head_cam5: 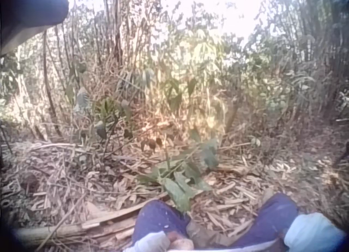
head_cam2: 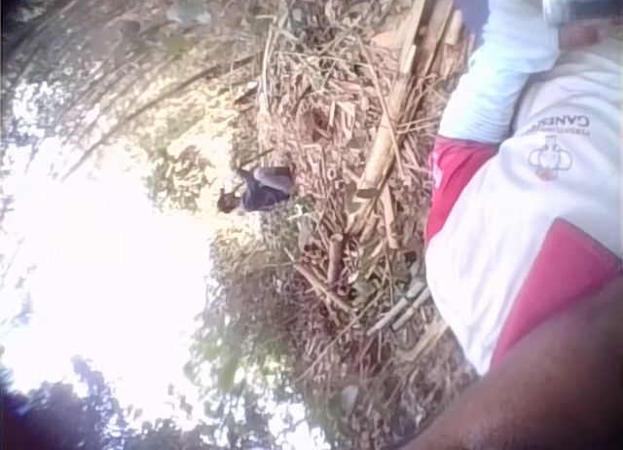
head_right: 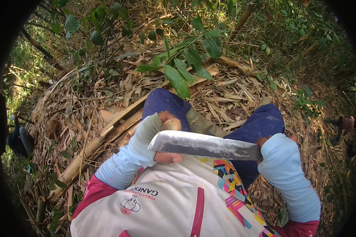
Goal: The person sits on the forest floor and uses a large knife to shave and shape a piece of light-colored wood. They hold the wood in their left hand and the knife in their right, repeatedly scraping the surface to remove thin layers.
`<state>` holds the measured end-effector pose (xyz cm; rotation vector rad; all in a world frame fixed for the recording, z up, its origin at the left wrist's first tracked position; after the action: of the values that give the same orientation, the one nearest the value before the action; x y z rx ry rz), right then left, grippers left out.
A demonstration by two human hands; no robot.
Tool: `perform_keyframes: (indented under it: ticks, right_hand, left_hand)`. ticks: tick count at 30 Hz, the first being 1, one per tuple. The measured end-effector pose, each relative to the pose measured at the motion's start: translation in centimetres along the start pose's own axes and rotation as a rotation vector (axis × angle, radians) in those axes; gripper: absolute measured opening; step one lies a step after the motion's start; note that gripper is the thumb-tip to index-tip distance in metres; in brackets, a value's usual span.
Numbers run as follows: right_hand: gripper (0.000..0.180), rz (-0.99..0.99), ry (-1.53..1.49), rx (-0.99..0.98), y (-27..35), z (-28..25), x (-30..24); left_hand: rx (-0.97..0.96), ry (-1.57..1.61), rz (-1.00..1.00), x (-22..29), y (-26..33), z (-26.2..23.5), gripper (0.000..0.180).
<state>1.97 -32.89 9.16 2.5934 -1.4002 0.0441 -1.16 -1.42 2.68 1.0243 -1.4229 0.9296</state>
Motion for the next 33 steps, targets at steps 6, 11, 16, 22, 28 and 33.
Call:
perform_keyframes:
  ticks: [6, 11, 16, 22, 28, 33]
  right_hand:
    - [0.032, -0.033, -0.066, 0.025, 0.2, -0.5, -0.1]
    - [0.032, 0.039, -0.044, -0.139, -0.1, -0.5, 0.0]
    - [0.031, 0.049, -0.038, -0.08, 0.0, -0.3, 0.2]
    - [0.034, 0.015, 0.01, -0.081, 0.1, -0.7, 0.6]
    - [0.037, -0.018, 0.048, -0.085, 0.0, -1.5, 0.7]
    - [0.038, -0.021, -0.065, 0.032, 0.2, -1.4, 1.3]
  left_hand:
    - [0.0, -0.065, 0.108, -0.8, 0.0, -0.1, 0.071]
    - [-0.025, -0.091, 0.128, -0.6, -0.1, -0.2, 0.066]
    - [0.011, -0.114, 0.144, -0.4, -0.1, 0.0, 0.062]
    - [0.029, -0.105, 0.177, -0.4, -0.2, 0.5, 0.057]
    - [0.009, -0.105, 0.14, -0.2, -0.2, 0.8, 0.052]
    - [0.004, 0.227, 0.101, -1.0, 0.2, 2.6, 0.046]
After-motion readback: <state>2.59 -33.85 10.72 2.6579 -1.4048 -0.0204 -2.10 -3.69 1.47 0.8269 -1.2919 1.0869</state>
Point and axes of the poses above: each hand's wrist, its own y-axis away from the middle knuckle, its own z-axis out of the palm, x = y × z, the point moved 1 cm from there along -y, towards the middle knuckle, and after that the axes turned 4 degrees about y, right-handed, at the moved point
